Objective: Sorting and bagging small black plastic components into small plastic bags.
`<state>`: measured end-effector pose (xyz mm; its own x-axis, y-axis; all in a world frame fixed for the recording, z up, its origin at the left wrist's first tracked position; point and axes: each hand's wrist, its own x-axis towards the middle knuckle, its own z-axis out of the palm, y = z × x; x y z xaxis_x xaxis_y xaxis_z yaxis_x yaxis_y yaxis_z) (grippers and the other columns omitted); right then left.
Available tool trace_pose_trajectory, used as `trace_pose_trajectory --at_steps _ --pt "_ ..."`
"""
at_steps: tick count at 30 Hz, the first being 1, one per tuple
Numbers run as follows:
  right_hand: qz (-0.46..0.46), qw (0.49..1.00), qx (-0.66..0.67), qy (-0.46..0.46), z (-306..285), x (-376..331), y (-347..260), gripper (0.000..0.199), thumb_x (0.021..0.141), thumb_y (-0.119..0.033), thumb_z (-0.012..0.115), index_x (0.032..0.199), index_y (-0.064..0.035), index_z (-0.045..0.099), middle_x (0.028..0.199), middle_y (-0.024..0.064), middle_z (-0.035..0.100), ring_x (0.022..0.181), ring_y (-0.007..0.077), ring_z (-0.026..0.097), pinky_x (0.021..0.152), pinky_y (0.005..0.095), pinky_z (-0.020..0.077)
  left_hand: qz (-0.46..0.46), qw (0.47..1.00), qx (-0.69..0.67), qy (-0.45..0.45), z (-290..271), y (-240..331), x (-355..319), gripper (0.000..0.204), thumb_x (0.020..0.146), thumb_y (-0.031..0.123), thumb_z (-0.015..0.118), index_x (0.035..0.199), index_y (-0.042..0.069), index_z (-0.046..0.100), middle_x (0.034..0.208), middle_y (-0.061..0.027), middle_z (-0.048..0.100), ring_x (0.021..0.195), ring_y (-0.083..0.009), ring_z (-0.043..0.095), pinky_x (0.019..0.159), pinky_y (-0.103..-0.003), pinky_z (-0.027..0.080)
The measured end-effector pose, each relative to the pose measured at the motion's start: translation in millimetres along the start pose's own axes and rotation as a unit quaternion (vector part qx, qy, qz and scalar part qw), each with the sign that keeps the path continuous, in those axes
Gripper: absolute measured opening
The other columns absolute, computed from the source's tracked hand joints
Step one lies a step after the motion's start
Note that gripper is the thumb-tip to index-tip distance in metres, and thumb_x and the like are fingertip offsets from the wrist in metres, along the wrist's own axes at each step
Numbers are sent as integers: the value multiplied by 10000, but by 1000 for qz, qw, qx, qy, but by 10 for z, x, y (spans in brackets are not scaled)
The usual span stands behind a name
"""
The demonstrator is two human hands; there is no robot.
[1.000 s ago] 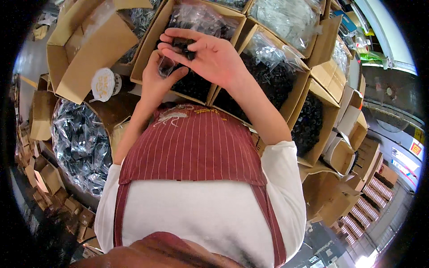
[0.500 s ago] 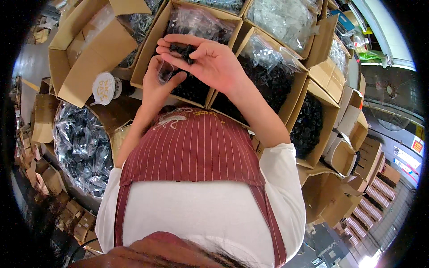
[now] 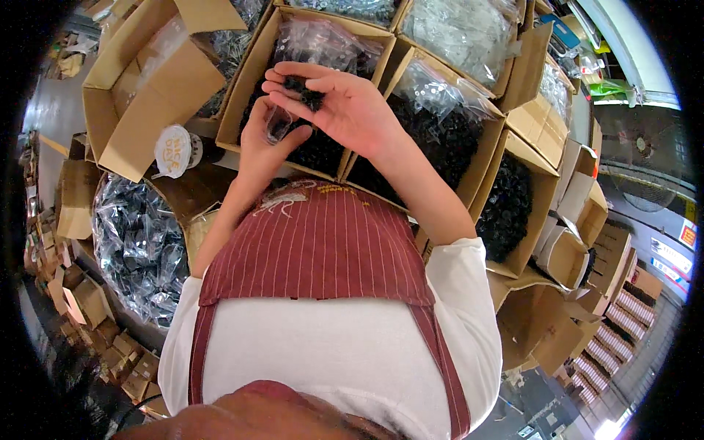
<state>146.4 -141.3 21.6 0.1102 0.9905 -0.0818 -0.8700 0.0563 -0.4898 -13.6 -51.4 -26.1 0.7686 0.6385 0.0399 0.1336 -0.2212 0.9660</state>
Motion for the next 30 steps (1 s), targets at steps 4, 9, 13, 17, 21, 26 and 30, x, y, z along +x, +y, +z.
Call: trace_pose_trajectory --at_steps 4,9,13,17,21,26,30 --pt "-2 999 22 47 -128 53 54 299 1039 -226 462 1125 43 562 1218 164 570 1091 262 587 959 365 486 10 1000 -19 13 71 41 25 456 748 128 808 1105 41 538 903 -62 624 833 -160 590 793 -315 486" --pt "-85 987 -119 69 69 137 108 346 1021 -312 542 833 -25 588 866 80 605 734 177 584 672 309 464 -4 995 -98 -26 183 29 60 392 745 78 809 1046 33 562 855 -38 612 801 -125 589 757 -289 489" --pt "-144 950 -255 107 193 150 231 471 987 -370 607 666 -25 607 615 34 578 568 126 555 561 270 442 26 990 -137 -5 266 -63 77 393 753 54 796 1074 28 570 885 -34 618 825 -110 582 761 -272 491" --pt "-165 921 -346 73 131 141 260 465 996 -378 591 727 -5 667 664 21 639 616 88 579 599 253 454 19 991 -130 7 268 45 94 511 786 -40 717 1255 22 523 1079 -55 619 1053 -172 600 919 -308 467" --pt "-178 916 -357 52 224 105 251 434 1004 -374 571 824 -3 706 751 35 673 697 86 598 664 251 469 59 995 -82 13 233 -47 108 502 778 32 767 1237 14 565 1096 -91 662 1013 -163 635 843 -310 514" --pt "-145 891 -428 -51 279 32 154 415 1002 -379 556 1155 -15 684 1120 82 670 1063 153 602 917 311 451 79 997 -10 24 177 -127 107 459 803 27 732 1226 4 555 1107 -82 653 1041 -186 629 883 -318 491" --pt "-207 807 -548 -74 333 7 88 448 987 -413 570 1225 -46 667 1255 78 623 1310 221 473 1092 408 334 86 994 -61 34 152 132 125 475 792 30 745 1226 6 553 1051 -91 670 983 -183 647 851 -313 505"
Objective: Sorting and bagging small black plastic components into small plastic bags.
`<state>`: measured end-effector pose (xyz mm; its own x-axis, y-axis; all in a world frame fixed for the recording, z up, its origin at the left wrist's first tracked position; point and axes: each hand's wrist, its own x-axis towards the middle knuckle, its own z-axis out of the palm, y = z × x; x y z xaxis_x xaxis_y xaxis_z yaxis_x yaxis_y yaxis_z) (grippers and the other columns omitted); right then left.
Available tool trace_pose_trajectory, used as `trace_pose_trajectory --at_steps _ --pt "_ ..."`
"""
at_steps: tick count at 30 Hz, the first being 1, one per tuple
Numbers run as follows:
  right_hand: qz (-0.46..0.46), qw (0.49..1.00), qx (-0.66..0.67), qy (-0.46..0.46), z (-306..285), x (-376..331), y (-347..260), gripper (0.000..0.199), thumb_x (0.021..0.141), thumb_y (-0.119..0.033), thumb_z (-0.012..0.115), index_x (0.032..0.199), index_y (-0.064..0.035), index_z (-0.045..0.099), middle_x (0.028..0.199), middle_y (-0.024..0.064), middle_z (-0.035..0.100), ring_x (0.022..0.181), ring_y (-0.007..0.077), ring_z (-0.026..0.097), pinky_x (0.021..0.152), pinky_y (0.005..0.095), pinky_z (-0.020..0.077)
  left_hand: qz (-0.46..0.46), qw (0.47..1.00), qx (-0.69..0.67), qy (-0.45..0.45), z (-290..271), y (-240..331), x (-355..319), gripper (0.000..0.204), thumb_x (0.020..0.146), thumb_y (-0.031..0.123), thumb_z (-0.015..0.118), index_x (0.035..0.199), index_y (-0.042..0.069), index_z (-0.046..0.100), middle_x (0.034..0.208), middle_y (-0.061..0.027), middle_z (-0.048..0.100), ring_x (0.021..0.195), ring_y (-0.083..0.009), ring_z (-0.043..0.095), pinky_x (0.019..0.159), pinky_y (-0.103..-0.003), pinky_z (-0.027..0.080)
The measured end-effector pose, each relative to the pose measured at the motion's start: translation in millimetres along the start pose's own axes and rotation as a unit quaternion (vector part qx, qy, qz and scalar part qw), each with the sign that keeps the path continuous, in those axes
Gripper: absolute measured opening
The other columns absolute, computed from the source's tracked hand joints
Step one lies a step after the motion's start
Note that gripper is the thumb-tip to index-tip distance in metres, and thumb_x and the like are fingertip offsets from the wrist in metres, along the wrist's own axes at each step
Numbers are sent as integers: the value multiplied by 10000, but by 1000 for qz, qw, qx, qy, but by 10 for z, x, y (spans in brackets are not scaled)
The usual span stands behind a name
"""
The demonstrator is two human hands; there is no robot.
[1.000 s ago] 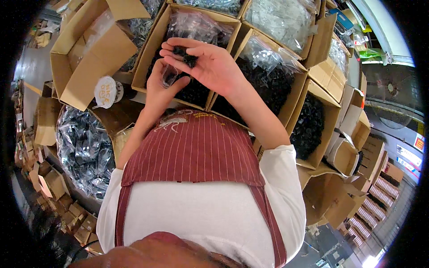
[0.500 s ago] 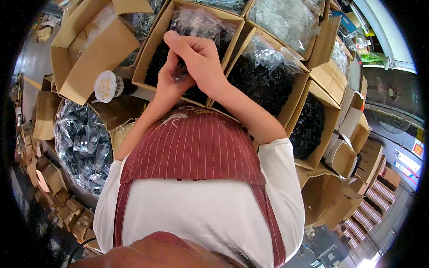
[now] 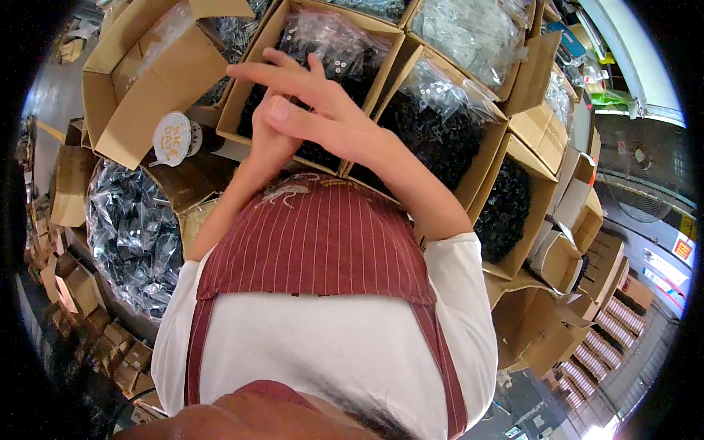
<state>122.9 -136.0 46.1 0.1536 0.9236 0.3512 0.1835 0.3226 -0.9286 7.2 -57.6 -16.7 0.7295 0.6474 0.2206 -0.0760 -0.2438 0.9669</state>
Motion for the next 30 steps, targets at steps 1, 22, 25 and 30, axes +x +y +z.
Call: trace_pose_trajectory --at_steps 1,22,25,30 --pt "13 998 69 9 -26 1 -32 403 956 -386 613 1189 -64 680 1291 85 609 1374 256 400 1135 448 260 0 1000 0 0 -15 -36 2 475 792 30 745 1226 6 553 1051 -91 670 983 -183 647 851 -313 505" --pt "44 786 -599 146 -1353 -61 1412 212 848 -213 724 993 -62 693 989 105 678 922 316 653 755 391 521 -18 930 358 -78 -1633 407 1156 417 961 215 610 1346 57 572 1229 -61 677 1143 -149 616 984 -295 470" --pt "-78 726 -656 193 -1240 71 1412 227 835 -162 696 1040 -73 659 1053 128 631 985 367 608 795 429 509 -21 848 526 61 -2644 -49 1664 386 887 329 649 1162 59 641 1029 -93 708 960 -190 676 853 -317 518" --pt "190 794 -574 -56 -912 -42 1437 341 830 -129 622 1166 -75 608 1109 141 635 1036 349 636 838 439 545 -260 755 591 -113 -3343 -845 1906 336 833 335 652 971 28 637 706 -70 632 634 -176 603 596 -338 499"
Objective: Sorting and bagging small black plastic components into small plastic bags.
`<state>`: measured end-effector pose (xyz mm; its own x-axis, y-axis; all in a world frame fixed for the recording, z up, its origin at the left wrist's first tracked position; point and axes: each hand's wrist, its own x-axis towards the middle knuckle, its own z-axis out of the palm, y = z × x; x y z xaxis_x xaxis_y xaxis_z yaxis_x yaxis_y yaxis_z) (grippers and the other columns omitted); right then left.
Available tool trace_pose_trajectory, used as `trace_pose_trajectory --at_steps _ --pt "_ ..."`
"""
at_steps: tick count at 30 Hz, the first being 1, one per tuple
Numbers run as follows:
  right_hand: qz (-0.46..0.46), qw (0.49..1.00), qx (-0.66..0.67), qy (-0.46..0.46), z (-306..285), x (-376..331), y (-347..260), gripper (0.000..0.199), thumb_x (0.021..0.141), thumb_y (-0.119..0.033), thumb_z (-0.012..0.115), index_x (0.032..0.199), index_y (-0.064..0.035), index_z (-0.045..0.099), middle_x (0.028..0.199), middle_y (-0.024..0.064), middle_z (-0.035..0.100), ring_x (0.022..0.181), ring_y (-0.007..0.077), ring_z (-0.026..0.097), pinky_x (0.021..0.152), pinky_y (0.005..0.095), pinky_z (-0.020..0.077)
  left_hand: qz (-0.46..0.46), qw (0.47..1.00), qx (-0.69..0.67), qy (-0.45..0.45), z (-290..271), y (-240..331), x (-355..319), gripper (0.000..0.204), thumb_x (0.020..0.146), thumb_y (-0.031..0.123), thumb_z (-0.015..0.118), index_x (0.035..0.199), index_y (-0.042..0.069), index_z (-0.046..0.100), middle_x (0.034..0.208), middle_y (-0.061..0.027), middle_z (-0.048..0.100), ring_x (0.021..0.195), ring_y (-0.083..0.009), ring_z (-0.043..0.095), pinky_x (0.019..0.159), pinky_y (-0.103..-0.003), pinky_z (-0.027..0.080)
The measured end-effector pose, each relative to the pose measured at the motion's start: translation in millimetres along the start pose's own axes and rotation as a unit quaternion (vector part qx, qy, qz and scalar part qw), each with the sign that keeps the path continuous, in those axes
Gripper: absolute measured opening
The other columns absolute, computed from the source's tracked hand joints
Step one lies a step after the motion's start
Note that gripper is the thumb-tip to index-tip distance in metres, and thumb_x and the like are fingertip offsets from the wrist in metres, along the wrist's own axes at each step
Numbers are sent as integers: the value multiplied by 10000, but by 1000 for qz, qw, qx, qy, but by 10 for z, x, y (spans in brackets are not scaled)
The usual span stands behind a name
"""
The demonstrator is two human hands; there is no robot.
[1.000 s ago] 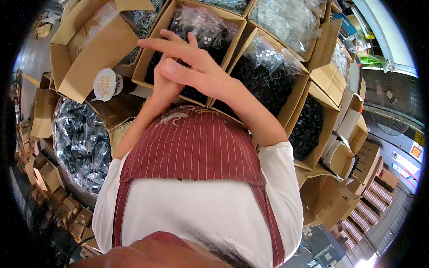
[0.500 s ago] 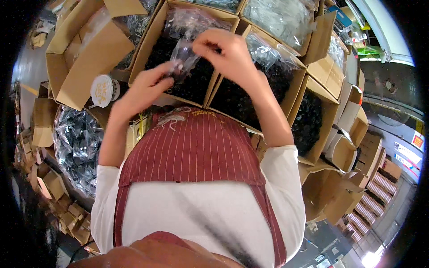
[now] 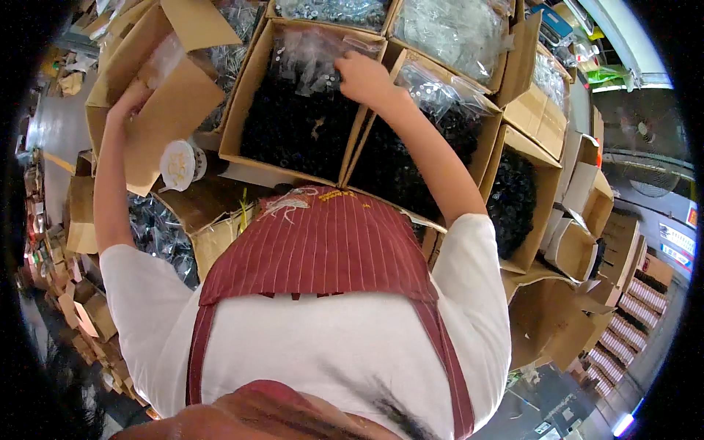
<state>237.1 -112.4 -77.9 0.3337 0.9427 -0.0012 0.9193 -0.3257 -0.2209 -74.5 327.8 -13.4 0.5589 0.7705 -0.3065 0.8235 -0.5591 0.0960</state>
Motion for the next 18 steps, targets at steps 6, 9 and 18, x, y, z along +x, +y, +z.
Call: trace_pose_trajectory --at_steps 6,9,18 --pt "-17 979 -95 -177 146 392 107 320 835 -145 600 1128 -25 651 1108 178 668 1028 335 656 875 450 542 8 993 -83 -86 118 -218 187 238 838 250 626 886 22 677 627 -49 591 492 -164 536 435 -337 422" --pt "-2 978 -44 -204 -127 427 132 263 818 -146 594 1023 -13 691 1045 208 691 1003 357 662 869 457 541 29 995 -78 -63 -119 27 -81 230 849 238 618 868 23 696 636 -60 612 504 -173 573 450 -332 442" --pt "-61 961 265 51 -464 154 -358 361 893 -116 578 1248 -55 601 1144 126 690 945 239 694 822 347 535 80 964 -156 198 -353 533 -1021 192 861 241 661 793 66 696 665 9 624 575 -104 573 553 -287 456"
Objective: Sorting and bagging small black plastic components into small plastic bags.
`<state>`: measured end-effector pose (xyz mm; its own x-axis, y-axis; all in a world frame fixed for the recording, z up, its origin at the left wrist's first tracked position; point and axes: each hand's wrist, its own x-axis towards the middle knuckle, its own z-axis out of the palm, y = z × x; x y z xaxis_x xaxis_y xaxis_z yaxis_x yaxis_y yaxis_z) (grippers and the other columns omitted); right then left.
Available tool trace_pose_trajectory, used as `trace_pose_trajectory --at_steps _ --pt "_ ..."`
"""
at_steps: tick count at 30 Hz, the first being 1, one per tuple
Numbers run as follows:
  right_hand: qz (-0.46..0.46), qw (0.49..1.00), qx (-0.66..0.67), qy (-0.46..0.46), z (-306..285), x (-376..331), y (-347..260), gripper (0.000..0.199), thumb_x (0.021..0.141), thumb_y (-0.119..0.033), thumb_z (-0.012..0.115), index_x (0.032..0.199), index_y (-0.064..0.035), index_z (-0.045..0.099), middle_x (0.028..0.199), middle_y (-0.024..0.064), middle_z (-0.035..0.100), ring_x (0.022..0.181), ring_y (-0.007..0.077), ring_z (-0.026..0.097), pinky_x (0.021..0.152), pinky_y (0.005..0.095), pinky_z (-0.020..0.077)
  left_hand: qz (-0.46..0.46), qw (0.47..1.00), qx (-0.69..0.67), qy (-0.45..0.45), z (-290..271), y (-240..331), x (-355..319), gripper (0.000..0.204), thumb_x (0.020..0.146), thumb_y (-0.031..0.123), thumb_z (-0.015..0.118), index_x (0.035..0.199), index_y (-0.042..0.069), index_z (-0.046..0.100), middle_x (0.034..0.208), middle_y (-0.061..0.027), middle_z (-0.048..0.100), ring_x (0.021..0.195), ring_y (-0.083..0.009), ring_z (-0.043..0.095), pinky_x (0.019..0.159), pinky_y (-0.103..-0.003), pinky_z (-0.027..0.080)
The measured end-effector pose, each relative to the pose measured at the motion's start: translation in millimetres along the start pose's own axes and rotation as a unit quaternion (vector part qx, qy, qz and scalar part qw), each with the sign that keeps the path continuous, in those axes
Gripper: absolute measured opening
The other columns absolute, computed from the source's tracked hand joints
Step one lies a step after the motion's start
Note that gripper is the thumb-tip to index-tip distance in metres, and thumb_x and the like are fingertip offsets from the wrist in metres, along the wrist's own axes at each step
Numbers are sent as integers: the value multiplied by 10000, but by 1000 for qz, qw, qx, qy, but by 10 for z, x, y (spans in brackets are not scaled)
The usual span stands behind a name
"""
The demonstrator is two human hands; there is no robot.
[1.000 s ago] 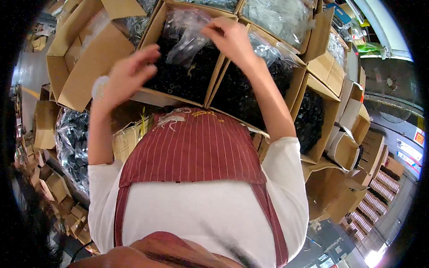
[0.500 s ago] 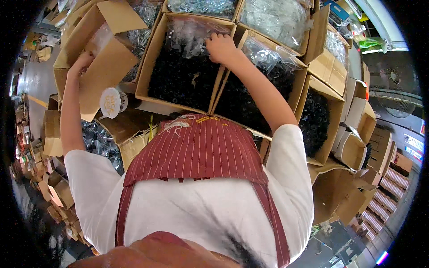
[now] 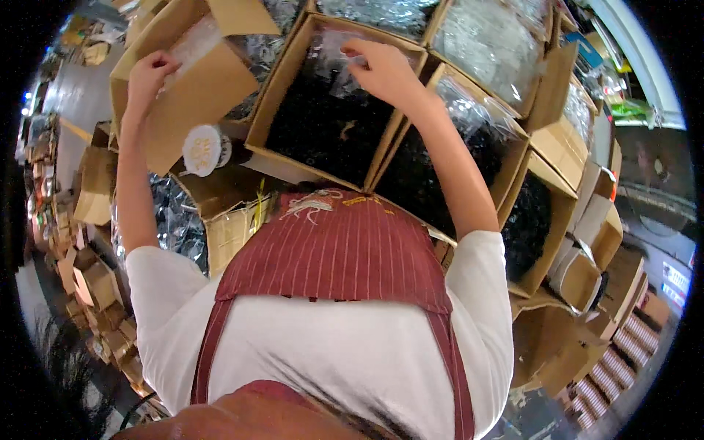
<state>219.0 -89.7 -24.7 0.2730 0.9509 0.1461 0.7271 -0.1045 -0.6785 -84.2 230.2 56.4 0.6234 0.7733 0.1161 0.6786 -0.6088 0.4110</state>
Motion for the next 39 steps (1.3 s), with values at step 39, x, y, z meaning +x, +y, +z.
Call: trace_pose_trajectory --at_steps 39 --pt "34 946 321 -21 121 -653 -463 436 845 61 547 1274 -16 567 1200 115 652 1121 223 637 987 346 498 -17 950 -307 -46 932 1662 -1502 122 866 116 748 863 4 700 704 29 588 688 -49 517 645 -206 429"
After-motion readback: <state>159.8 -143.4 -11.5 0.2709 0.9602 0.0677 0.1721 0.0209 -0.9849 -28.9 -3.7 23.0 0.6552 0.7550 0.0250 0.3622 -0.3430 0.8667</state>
